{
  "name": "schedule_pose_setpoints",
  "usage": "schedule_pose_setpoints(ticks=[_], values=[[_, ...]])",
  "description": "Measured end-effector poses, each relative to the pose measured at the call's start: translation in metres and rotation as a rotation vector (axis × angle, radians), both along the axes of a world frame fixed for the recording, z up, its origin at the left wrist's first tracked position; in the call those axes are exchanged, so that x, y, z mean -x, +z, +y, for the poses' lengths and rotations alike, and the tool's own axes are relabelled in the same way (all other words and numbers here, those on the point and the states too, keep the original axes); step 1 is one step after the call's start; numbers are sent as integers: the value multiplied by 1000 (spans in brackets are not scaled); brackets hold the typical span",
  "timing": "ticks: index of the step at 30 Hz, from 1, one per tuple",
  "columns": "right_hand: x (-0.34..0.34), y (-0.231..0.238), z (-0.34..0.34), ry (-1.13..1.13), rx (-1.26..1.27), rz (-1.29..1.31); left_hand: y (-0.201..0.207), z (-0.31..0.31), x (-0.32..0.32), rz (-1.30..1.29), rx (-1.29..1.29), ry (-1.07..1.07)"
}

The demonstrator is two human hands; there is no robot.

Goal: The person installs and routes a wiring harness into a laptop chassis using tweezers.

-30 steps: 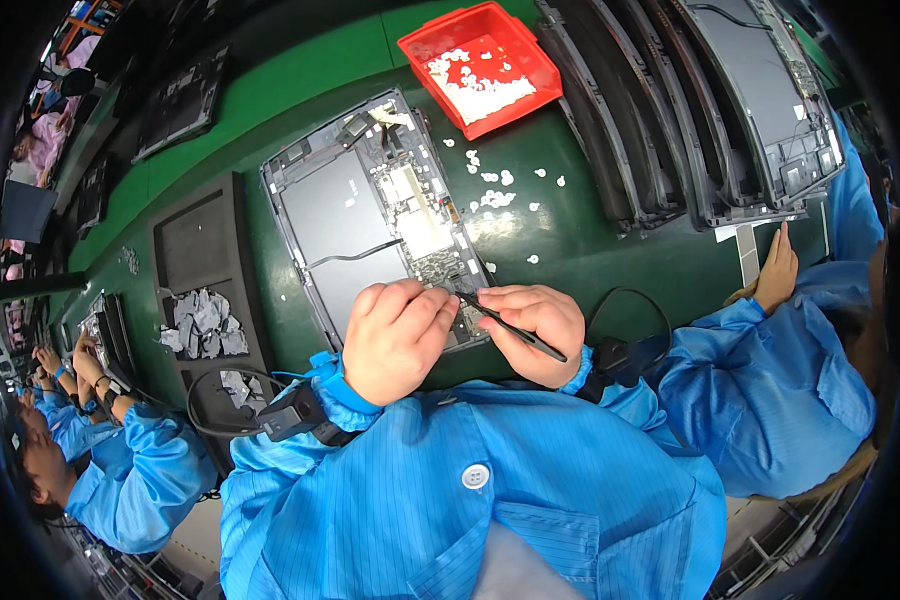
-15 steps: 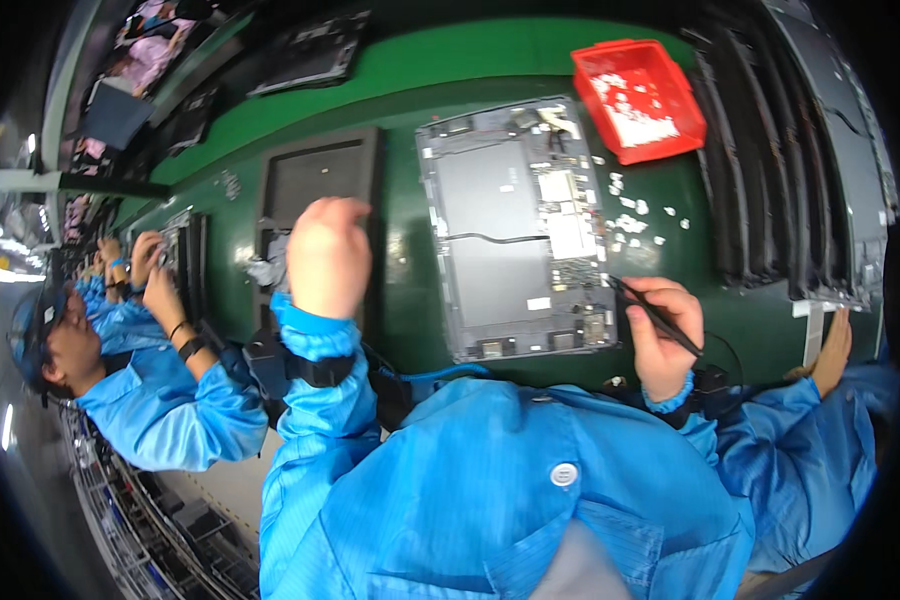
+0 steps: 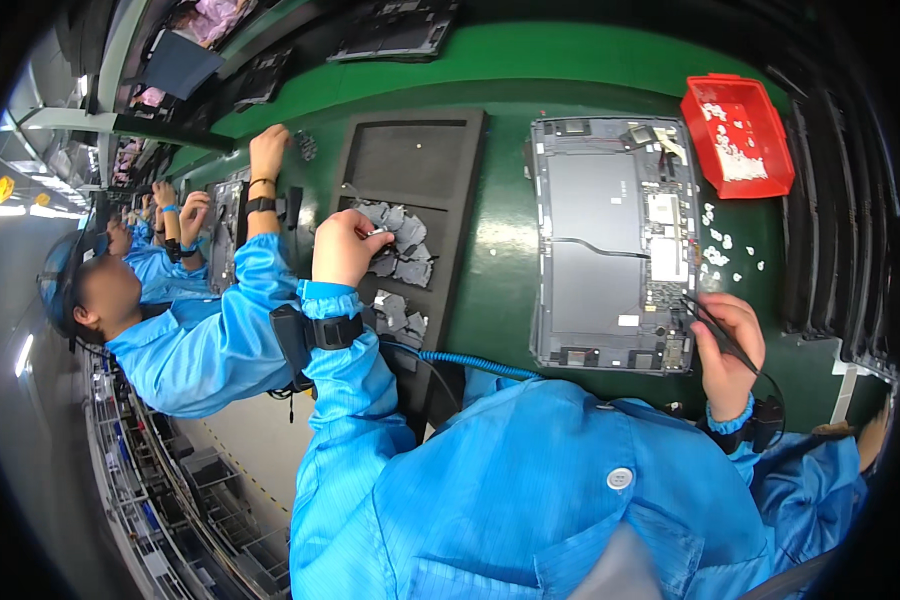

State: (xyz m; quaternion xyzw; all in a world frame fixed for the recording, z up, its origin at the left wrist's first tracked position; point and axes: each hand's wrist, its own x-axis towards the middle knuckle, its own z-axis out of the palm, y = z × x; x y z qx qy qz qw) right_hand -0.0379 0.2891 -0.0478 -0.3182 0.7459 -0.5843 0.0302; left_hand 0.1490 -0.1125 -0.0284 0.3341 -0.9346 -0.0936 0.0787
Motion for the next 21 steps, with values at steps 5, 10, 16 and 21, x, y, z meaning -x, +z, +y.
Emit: schedule_pose_setpoints(ticks=[5,10,16,21], values=[[6,-2,7,11,48,-83,27,-2,-9,456,-366,236],[11,2,-4,-33,176,-179,50,17,18,820,-618,80],[19,3,-24,14,212,-153,58,36,83,643,-846,-30],[22,2,-35,-100,342,-286,40,52,131,638,-1074,-137]])
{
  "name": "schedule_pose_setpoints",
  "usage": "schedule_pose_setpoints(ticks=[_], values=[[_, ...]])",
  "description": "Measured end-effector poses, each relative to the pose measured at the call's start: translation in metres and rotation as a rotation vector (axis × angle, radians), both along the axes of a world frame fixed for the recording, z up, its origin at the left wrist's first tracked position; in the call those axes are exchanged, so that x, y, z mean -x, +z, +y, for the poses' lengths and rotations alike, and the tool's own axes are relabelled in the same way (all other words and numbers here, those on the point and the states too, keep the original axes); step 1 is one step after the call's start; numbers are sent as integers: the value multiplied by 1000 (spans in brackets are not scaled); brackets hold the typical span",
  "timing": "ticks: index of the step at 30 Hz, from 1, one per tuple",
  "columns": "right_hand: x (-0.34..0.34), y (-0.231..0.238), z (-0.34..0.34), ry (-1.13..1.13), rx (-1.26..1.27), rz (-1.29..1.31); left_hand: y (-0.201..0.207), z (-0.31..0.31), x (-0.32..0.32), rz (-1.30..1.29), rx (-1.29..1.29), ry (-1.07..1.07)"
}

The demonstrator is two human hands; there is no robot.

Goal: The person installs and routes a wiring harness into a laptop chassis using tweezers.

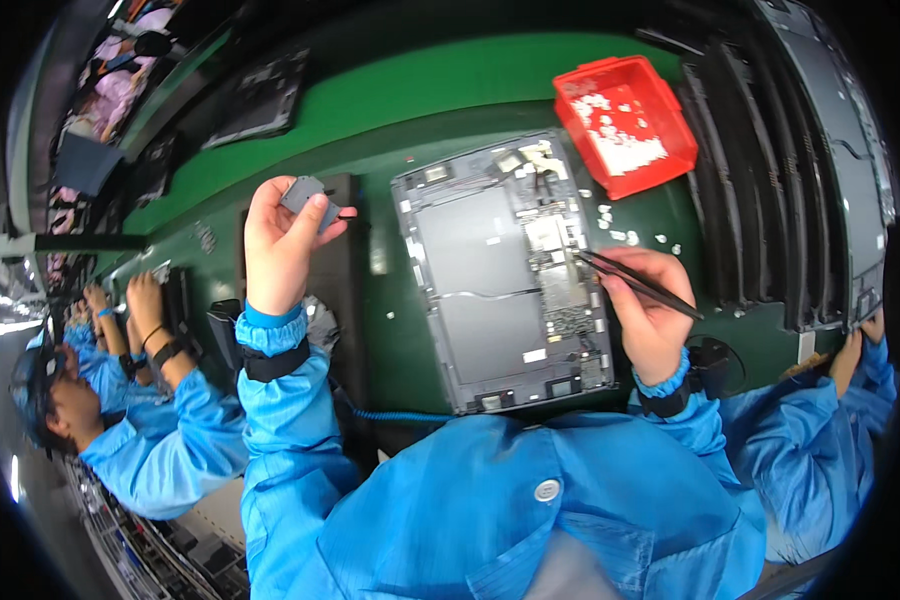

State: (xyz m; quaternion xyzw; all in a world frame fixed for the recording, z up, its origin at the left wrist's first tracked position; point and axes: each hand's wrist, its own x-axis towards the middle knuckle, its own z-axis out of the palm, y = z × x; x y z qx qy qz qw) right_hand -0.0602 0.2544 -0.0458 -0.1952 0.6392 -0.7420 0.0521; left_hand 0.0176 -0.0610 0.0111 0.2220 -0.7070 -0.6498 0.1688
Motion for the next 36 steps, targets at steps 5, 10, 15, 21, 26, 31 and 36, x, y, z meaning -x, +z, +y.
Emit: schedule_pose_setpoints(ticks=[5,10,15,21,26,31,36], values=[[16,-1,-22,-94,-72,225,8,59,52,52,-98,-248],[23,-12,-29,-153,-170,401,-18,103,93,53,-146,-281],[28,-7,-28,-127,-244,519,-33,114,96,50,-151,-297],[31,-6,-29,-128,-304,576,-34,114,97,30,-170,-301],[26,-12,-30,-156,-277,508,-35,115,97,27,-206,-304],[19,-6,-29,-96,160,-217,-35,115,97,52,-289,-316],[17,-5,-30,-91,176,-234,-36,114,96,46,-270,-328]])
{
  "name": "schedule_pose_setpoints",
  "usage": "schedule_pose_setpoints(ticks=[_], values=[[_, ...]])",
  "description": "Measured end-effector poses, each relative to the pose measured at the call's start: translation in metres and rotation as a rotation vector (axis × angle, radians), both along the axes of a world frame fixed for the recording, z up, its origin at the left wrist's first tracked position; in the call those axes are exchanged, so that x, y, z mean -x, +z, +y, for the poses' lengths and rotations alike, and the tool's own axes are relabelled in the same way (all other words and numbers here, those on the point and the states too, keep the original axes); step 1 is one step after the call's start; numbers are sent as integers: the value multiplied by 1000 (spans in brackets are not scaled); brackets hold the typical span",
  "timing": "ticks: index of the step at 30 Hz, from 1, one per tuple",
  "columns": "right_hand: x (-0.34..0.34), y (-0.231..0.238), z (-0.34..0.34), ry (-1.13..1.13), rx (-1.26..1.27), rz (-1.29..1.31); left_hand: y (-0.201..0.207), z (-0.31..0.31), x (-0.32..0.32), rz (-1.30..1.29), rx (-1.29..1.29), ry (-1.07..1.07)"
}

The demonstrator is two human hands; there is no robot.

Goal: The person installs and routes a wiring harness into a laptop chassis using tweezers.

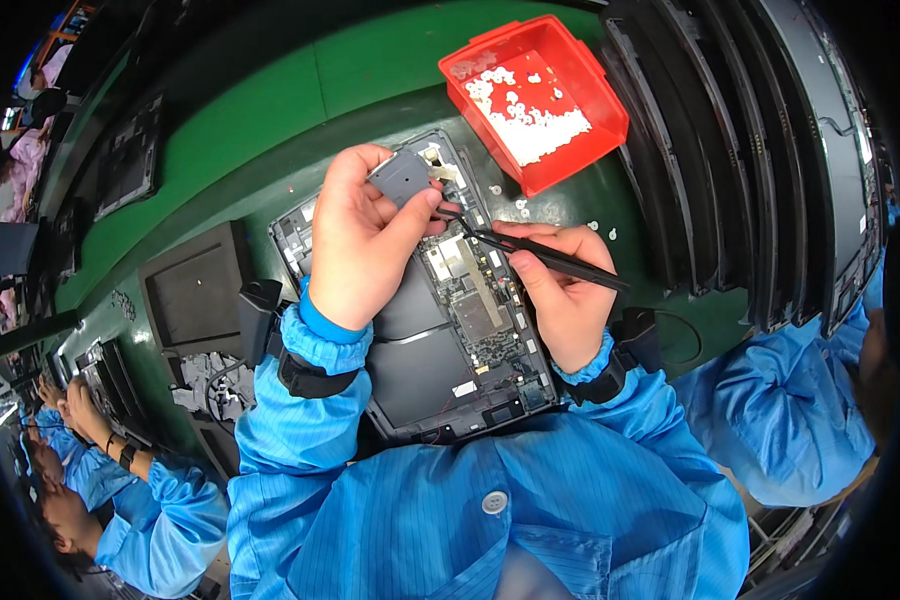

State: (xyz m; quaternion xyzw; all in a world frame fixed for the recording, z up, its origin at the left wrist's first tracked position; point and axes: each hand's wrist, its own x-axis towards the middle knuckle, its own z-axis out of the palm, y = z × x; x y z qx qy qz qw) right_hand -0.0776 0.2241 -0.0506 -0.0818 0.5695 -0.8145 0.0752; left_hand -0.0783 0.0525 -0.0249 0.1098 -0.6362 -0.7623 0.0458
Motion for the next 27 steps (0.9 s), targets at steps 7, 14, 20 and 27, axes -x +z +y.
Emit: schedule_pose_setpoints(ticks=[7,14,20,27], values=[[4,-3,1,10,-71,69,0,1,-2,25,0,-13],[4,0,-3,-62,-31,51,-6,4,-1,76,101,34],[3,3,-5,-78,-41,-95,-11,6,0,161,404,83],[2,0,-6,-93,-19,-72,-12,6,-1,162,428,83]])
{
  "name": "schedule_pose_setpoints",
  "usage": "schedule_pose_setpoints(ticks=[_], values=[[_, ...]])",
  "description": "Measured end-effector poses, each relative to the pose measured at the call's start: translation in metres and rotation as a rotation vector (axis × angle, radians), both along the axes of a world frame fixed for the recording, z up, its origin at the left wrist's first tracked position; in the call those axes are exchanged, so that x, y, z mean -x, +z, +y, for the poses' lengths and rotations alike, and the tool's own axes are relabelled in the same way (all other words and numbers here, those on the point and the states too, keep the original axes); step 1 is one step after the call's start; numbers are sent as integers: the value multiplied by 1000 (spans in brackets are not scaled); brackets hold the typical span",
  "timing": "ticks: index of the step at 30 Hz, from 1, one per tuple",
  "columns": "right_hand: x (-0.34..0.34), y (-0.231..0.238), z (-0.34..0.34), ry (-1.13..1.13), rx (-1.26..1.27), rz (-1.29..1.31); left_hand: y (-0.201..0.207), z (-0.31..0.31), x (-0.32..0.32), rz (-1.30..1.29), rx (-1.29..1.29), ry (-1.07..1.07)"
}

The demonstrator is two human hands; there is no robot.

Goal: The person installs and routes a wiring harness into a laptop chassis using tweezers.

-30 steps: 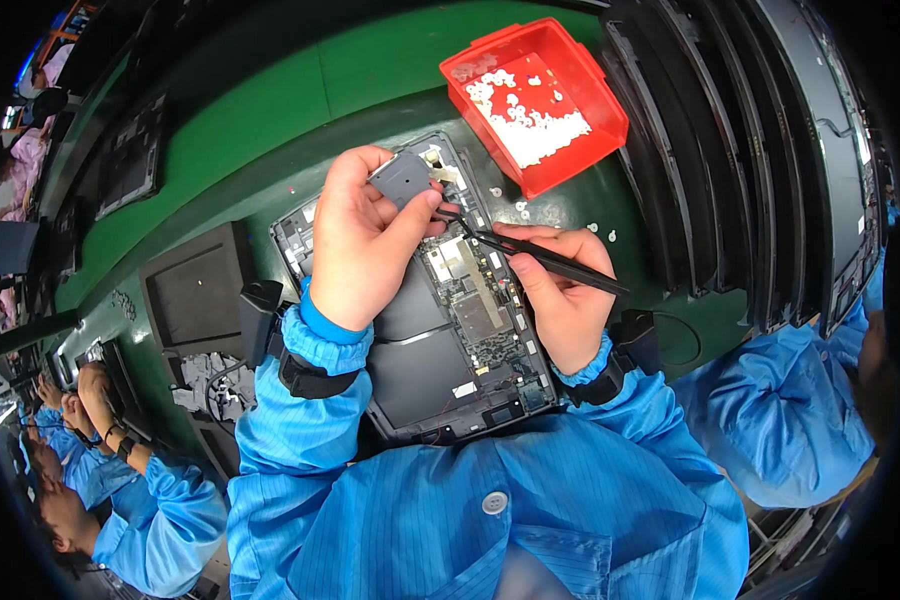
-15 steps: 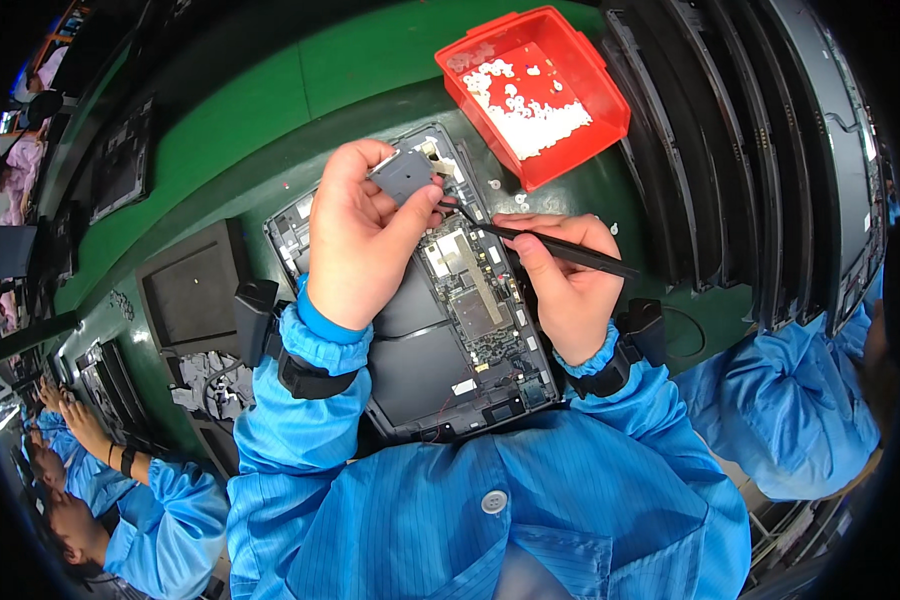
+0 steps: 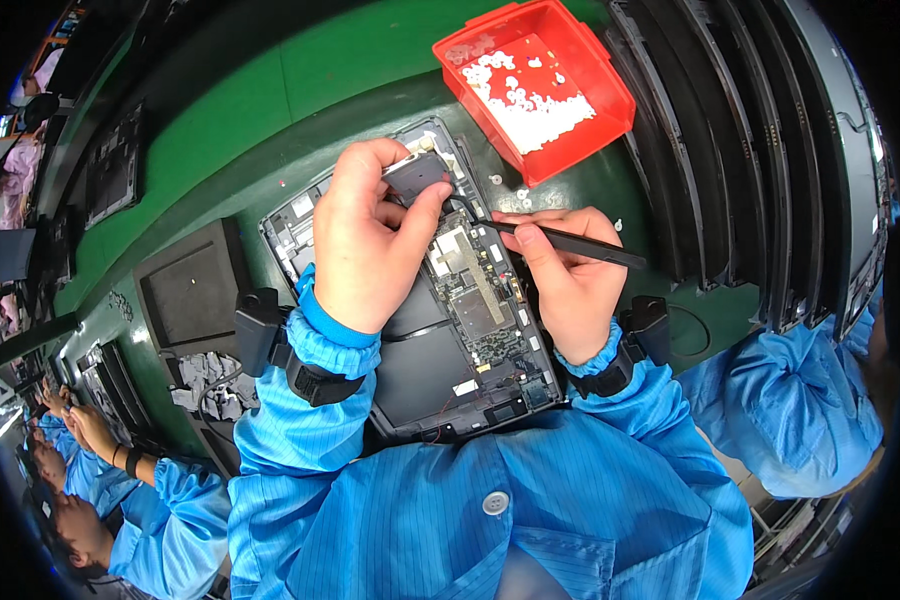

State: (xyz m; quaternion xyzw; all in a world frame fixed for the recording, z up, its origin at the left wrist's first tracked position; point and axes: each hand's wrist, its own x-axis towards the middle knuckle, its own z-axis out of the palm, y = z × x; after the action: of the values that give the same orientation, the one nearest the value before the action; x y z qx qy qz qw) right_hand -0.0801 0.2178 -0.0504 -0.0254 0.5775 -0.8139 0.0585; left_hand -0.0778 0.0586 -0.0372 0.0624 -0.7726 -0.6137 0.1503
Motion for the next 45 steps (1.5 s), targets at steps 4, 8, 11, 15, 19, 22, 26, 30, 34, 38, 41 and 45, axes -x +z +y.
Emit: schedule_pose_setpoints(ticks=[4,8,11,15,19,22,26,30,34,38,41,45], values=[[-1,0,0,-3,15,-16,0,1,0,3,-6,4],[-2,-3,0,-11,20,2,0,1,0,21,0,3],[-2,-4,0,-11,14,28,6,1,-1,-97,34,-35],[0,-3,1,-9,-31,50,8,1,-1,-87,84,-21],[3,-10,2,-39,-201,225,3,0,1,-69,318,32],[4,-6,1,-43,-308,337,5,3,1,-69,289,88],[3,-8,0,-63,-261,332,6,4,2,-100,317,75],[3,-8,1,-44,-216,271,4,4,2,-107,329,67],[6,-7,1,-35,-277,332,4,4,3,-116,344,67],[9,-7,2,-30,-355,456,3,4,4,-112,351,67],[8,-11,2,-28,-331,497,4,4,4,-102,330,69],[10,-11,2,-12,-350,567,8,4,3,-120,377,70]])
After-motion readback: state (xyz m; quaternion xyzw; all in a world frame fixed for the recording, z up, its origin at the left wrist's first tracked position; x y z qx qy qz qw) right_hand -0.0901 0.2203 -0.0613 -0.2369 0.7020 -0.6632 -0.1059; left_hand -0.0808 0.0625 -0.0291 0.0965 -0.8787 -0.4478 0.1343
